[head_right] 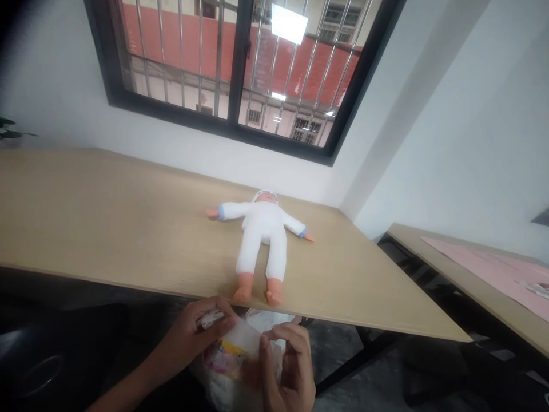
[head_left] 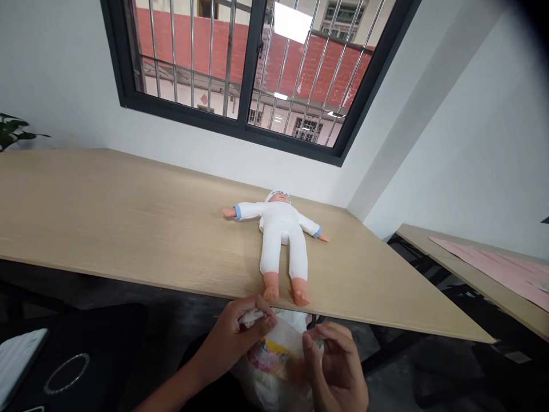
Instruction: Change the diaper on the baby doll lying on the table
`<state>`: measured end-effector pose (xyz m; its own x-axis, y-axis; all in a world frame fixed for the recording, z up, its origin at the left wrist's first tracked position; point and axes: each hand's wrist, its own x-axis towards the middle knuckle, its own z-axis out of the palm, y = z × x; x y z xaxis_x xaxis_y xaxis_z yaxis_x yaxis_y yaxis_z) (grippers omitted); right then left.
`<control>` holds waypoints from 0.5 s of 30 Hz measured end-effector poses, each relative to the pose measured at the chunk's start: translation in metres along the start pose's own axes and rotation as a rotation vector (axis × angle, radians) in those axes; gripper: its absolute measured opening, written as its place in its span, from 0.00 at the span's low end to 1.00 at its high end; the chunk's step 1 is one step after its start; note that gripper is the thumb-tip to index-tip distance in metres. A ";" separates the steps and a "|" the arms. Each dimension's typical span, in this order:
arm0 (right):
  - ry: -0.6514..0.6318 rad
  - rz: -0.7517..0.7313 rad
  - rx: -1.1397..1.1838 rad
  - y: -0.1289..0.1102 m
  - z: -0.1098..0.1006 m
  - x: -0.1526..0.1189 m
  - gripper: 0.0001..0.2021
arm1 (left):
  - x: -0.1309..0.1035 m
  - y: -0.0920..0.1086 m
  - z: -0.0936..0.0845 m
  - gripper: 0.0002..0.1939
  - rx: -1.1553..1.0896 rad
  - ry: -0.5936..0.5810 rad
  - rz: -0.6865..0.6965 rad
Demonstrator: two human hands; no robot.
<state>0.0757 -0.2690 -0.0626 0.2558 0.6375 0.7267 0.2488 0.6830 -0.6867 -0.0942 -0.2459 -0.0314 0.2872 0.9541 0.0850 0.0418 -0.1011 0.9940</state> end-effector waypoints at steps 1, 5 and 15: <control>0.035 0.013 0.003 0.000 0.000 0.000 0.09 | 0.000 0.000 0.000 0.17 0.000 0.007 -0.003; 0.187 0.107 0.030 0.000 -0.003 -0.002 0.12 | 0.000 0.000 -0.002 0.18 0.012 0.047 -0.004; -0.132 0.199 -0.153 -0.001 0.000 -0.003 0.17 | 0.000 0.005 -0.003 0.17 0.009 0.082 0.061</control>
<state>0.0751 -0.2719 -0.0641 0.1922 0.8016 0.5661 0.3468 0.4841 -0.8033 -0.0967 -0.2459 -0.0265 0.2106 0.9658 0.1515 0.0353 -0.1623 0.9861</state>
